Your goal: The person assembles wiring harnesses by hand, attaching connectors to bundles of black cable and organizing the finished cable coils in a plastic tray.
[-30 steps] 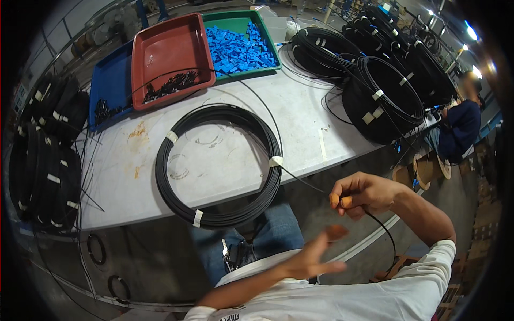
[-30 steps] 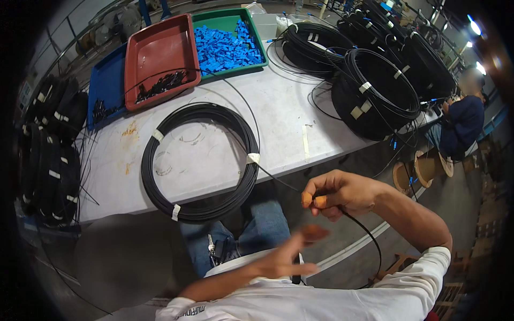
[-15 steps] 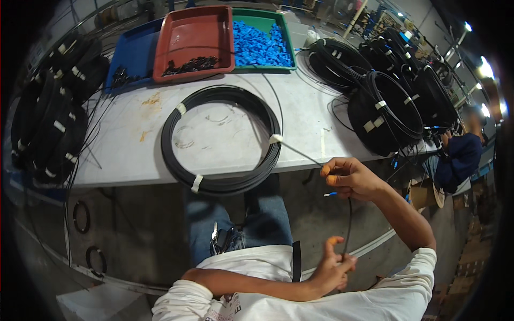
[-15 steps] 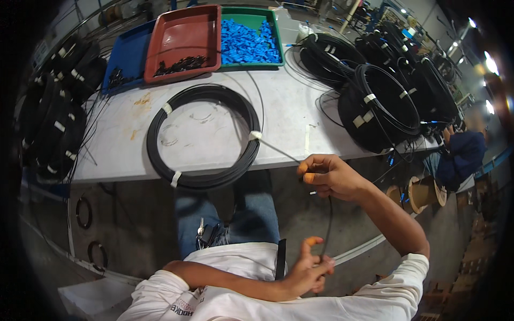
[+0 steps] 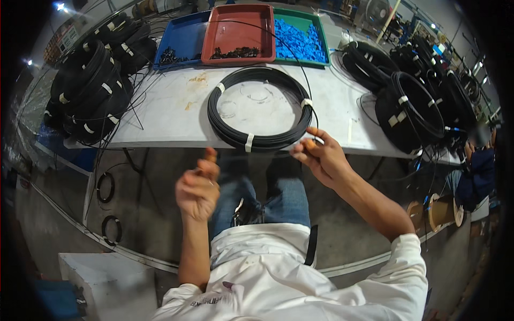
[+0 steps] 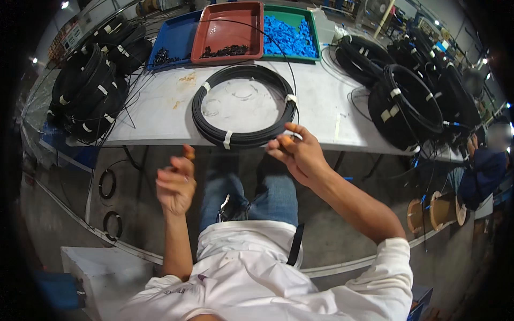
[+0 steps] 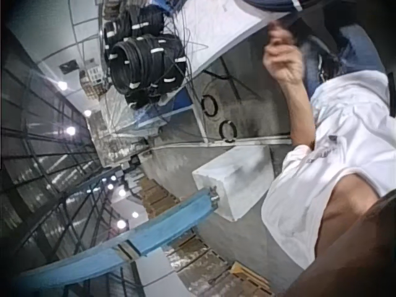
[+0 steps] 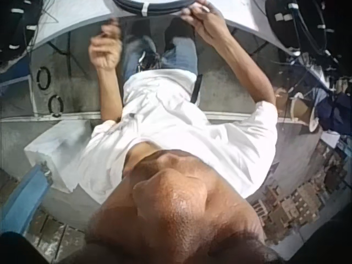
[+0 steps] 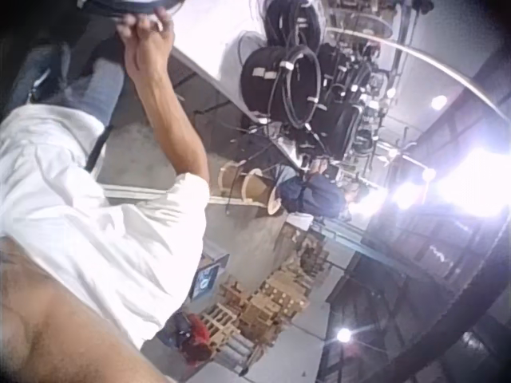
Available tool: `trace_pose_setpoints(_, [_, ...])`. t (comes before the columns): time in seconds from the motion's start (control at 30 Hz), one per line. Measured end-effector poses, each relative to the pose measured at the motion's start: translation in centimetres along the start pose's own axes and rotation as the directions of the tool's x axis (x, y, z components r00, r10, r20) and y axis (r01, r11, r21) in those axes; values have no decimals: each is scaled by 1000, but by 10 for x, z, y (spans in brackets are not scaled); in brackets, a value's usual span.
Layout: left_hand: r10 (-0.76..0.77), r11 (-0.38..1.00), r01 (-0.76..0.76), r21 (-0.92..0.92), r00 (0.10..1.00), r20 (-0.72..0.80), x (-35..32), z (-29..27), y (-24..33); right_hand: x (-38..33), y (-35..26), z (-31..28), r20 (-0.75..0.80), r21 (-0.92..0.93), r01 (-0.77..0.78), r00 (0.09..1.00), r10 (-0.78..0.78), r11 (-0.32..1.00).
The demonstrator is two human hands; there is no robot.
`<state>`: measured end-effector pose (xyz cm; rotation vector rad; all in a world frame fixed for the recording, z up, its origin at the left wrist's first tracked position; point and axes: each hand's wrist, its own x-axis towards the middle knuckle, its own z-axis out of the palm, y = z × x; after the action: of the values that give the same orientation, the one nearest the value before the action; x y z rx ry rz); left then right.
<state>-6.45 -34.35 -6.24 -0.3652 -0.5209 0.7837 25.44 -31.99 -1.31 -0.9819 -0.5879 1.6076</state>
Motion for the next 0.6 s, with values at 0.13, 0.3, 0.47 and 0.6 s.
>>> trace_pose_setpoints(0.13, [543,729,-592,345,806,234,0,17,25,4,37,45,-79,182,123,991,-110,976])
trace_pose_setpoints(0.3, [735,-194,-729,657,336,589,17,-8,-36,2,26,46,101,-353,-100,984,144,930])
trace_pose_setpoints(0.47, [94,-941,280,-190,757,647,67,6,-69,-16,-71,28,271,-909,64,840,470,411])
trace_pose_setpoints(0.6, [408,-835,523,-172,798,444,96,16,-54,65,-152,6,443,-861,342,868,224,377])
